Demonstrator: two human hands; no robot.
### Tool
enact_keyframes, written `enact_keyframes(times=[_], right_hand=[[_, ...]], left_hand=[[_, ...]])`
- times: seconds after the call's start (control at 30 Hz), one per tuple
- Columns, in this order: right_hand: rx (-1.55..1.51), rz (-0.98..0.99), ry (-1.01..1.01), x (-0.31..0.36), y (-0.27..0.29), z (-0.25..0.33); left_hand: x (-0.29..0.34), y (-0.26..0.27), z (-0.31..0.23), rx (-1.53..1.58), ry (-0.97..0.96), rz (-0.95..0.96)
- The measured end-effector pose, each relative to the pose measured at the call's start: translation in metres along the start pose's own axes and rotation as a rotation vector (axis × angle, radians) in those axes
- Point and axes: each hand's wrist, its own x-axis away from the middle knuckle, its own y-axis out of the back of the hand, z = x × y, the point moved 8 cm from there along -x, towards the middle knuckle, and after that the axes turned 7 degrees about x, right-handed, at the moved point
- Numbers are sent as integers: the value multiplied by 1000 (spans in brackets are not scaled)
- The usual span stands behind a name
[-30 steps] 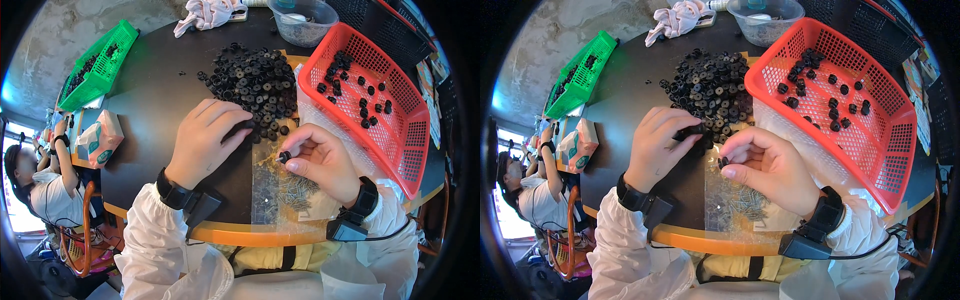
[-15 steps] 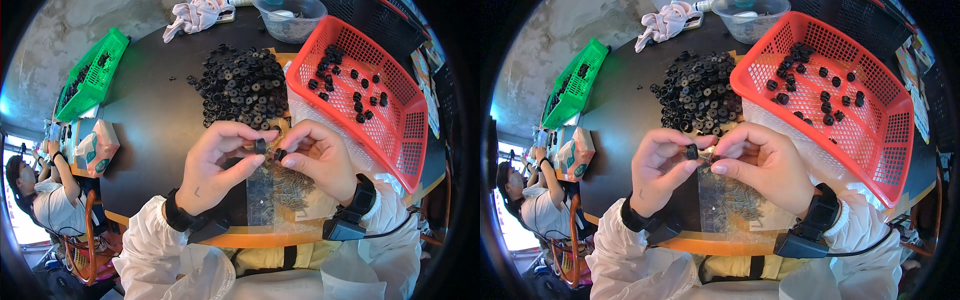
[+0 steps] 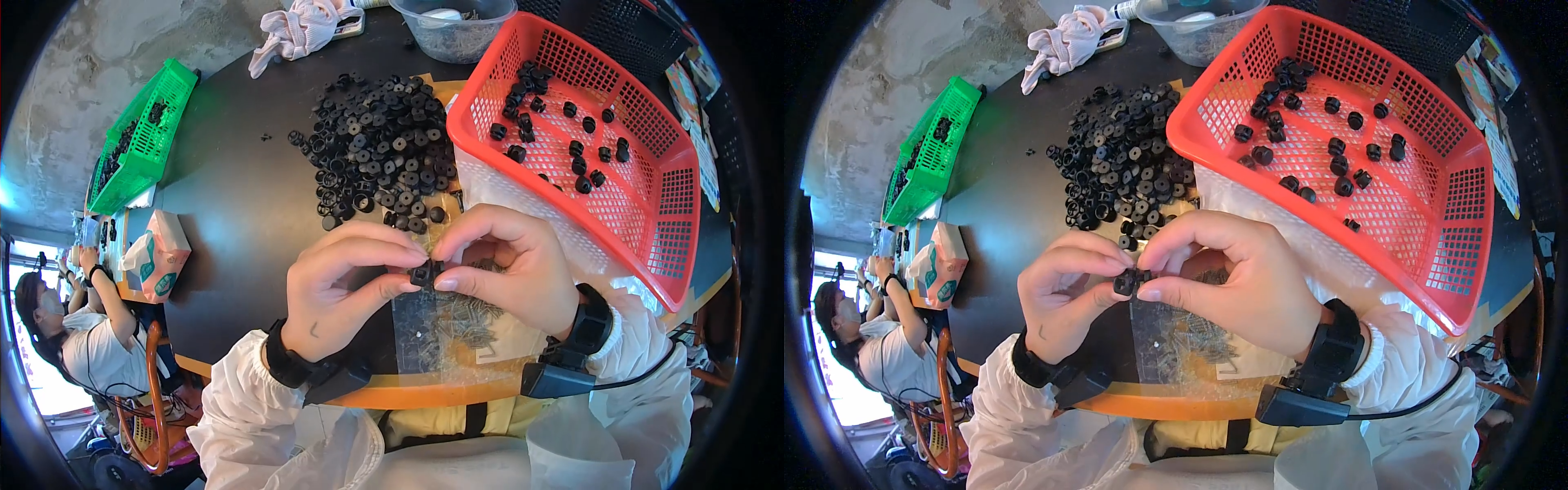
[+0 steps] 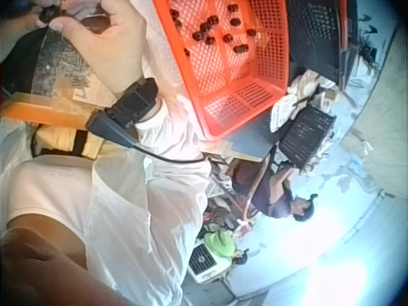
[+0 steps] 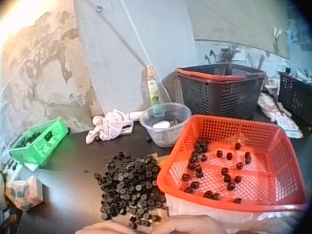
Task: Assembling small black circular components onto metal pins.
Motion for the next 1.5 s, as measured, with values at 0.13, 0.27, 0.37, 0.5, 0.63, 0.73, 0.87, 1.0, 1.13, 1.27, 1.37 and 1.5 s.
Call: enact_keyframes(times=[0.13,0.27,0.37,0.5,0.63,0.73,0.87,1.0,1.13,1.27,1.37,1.5], right_hand=[[14,-3,13,0,-1,1],[8,-5,18,2,-1,1],[12,-8,31,2,0,1],[25,2,52,1,-1,2],[4,-10,29,2,0,0],[10,-6,22,2,0,-1],[14,-9,28,2,-1,1],[44,-17,35,2,0,1],[60,38,-50,3,-1,-2],[55,-23,40,3,1,1],[54,-32,43,3,2,1],[45,-29,36,3,1,1]], left_hand=[[1,0,1,13,7,-10],[0,1,-1,-33,2,-14],[1,2,-1,-54,15,-16],[2,3,-2,-77,29,-26],[1,2,-1,-70,35,-38],[1,2,-1,-102,48,-48],[3,3,-1,-102,63,-78],[0,0,-5,-209,25,-39],[1,2,-6,-215,25,-74],[1,1,-8,-252,-2,-61],[1,3,-7,-243,-3,-74],[1,4,-6,-198,10,-105]])
